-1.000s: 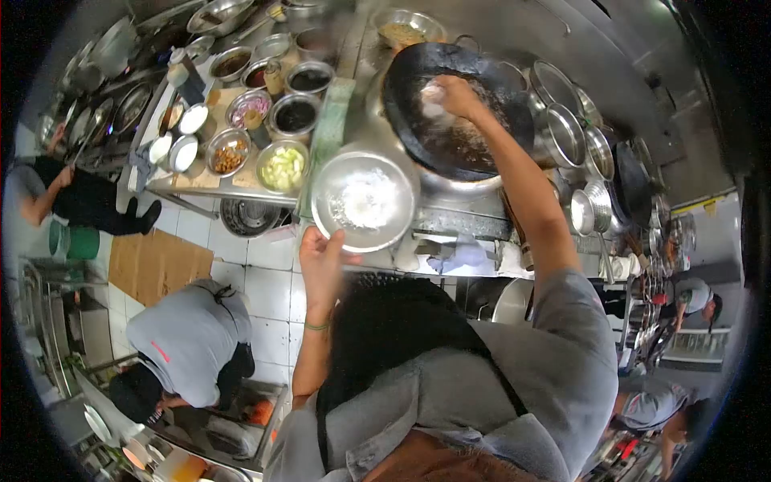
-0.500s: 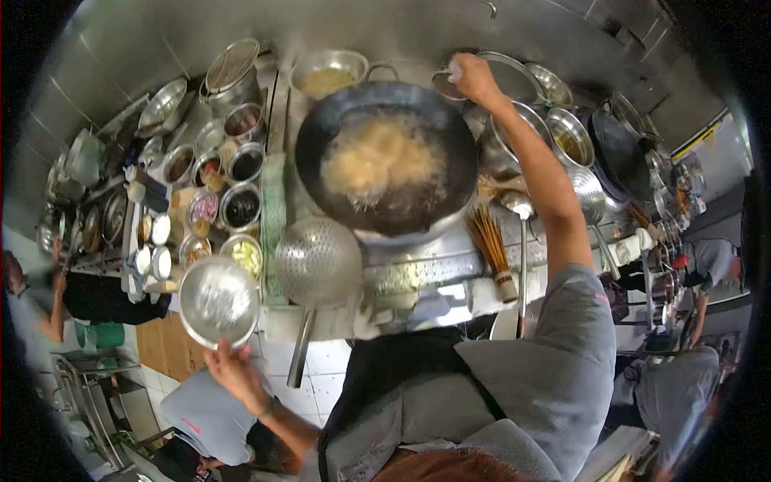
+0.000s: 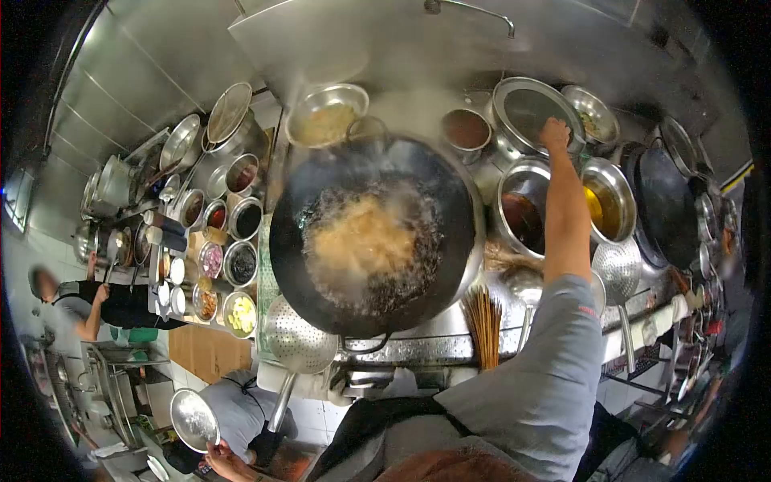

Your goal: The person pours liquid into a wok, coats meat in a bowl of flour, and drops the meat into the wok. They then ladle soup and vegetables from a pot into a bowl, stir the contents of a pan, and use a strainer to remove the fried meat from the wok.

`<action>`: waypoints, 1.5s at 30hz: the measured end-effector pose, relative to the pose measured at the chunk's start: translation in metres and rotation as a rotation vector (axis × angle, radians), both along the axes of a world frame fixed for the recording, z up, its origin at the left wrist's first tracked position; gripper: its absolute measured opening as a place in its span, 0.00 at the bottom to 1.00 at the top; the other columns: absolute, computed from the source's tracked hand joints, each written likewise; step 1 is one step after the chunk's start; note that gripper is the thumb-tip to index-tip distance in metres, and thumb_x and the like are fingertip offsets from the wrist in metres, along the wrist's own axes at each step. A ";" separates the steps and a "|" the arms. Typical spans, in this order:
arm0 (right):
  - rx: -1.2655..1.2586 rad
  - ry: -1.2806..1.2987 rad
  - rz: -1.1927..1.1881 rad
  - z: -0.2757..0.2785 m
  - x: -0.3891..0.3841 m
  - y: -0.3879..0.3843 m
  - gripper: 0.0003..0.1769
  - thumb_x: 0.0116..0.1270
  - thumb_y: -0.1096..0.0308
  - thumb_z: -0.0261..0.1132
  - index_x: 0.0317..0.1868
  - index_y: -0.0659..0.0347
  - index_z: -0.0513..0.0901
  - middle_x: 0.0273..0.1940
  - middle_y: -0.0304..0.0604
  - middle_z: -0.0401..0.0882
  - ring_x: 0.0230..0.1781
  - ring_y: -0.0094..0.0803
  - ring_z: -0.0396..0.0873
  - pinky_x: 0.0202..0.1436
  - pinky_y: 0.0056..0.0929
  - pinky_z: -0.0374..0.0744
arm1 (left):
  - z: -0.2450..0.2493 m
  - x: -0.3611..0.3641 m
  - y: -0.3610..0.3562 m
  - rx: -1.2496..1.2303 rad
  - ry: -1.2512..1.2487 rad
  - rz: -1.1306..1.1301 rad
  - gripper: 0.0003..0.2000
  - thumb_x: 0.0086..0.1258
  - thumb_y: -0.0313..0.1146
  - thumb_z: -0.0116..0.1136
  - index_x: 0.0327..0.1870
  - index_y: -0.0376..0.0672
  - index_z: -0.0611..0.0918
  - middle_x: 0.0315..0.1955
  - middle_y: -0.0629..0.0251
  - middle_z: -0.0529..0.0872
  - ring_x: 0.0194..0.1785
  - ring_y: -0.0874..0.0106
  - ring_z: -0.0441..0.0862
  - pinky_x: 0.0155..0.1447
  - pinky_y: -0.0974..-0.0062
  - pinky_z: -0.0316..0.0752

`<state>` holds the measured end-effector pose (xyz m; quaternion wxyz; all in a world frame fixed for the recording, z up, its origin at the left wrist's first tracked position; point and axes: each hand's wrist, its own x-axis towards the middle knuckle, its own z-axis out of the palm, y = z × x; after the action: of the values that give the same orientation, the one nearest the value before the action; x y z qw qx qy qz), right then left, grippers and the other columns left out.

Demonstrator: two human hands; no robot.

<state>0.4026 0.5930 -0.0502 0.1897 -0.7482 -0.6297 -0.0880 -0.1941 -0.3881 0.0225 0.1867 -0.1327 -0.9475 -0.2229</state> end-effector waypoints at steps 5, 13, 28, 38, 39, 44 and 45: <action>-0.064 -0.024 0.349 -0.063 -0.008 0.102 0.14 0.61 0.66 0.63 0.40 0.68 0.86 0.42 0.63 0.85 0.47 0.58 0.83 0.55 0.50 0.80 | 0.008 -0.002 0.015 0.349 -0.068 -0.081 0.11 0.61 0.23 0.58 0.43 0.29 0.82 0.32 0.53 0.83 0.32 0.64 0.78 0.36 0.66 0.74; -0.200 -0.060 0.122 -0.005 -0.015 0.042 0.17 0.67 0.62 0.59 0.44 0.68 0.85 0.48 0.61 0.83 0.53 0.55 0.81 0.57 0.46 0.80 | 0.043 0.007 0.051 1.048 -0.523 0.095 0.11 0.73 0.36 0.52 0.39 0.35 0.77 0.32 0.65 0.76 0.34 0.73 0.74 0.39 0.75 0.70; -0.085 -0.214 0.270 0.151 -0.083 -0.172 0.26 0.69 0.51 0.64 0.66 0.43 0.77 0.68 0.50 0.71 0.71 0.52 0.65 0.71 0.59 0.64 | 0.033 -0.010 0.148 1.080 -0.822 -0.370 0.06 0.75 0.34 0.59 0.39 0.44 0.75 0.25 0.68 0.83 0.20 0.80 0.79 0.21 0.86 0.76; 0.353 0.712 0.302 0.082 -0.143 -0.580 0.09 0.65 0.69 0.63 0.41 0.64 0.87 0.37 0.54 0.85 0.38 0.45 0.84 0.46 0.42 0.81 | 0.010 -0.001 0.210 0.719 -1.281 -0.989 0.13 0.74 0.35 0.60 0.49 0.40 0.71 0.31 0.63 0.81 0.18 0.77 0.78 0.21 0.84 0.73; 0.252 0.620 0.310 0.053 -0.140 -0.605 0.09 0.66 0.67 0.63 0.39 0.59 0.88 0.35 0.49 0.86 0.37 0.40 0.84 0.45 0.40 0.83 | 0.011 0.014 0.218 0.669 -1.314 -1.050 0.13 0.74 0.35 0.60 0.49 0.40 0.71 0.31 0.62 0.81 0.19 0.76 0.79 0.22 0.84 0.74; -0.078 1.211 0.188 0.022 -0.195 -0.767 0.24 0.66 0.50 0.69 0.50 0.63 0.85 0.44 0.49 0.86 0.44 0.35 0.82 0.50 0.35 0.81 | -0.020 0.065 0.245 0.278 -1.561 -1.431 0.13 0.72 0.33 0.61 0.49 0.39 0.72 0.41 0.59 0.82 0.28 0.72 0.83 0.28 0.76 0.82; -0.154 1.319 0.168 0.020 -0.201 -0.790 0.27 0.65 0.48 0.70 0.52 0.64 0.84 0.45 0.50 0.86 0.45 0.35 0.82 0.51 0.34 0.80 | -0.010 0.092 0.239 0.191 -1.601 -1.446 0.13 0.72 0.33 0.61 0.50 0.38 0.72 0.45 0.55 0.81 0.33 0.71 0.83 0.29 0.77 0.83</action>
<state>0.2012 -0.1973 -0.0305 0.4870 -0.6052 -0.4424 0.4482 -0.1018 -0.1487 0.0124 -0.6524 -0.4610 -0.4704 -0.3749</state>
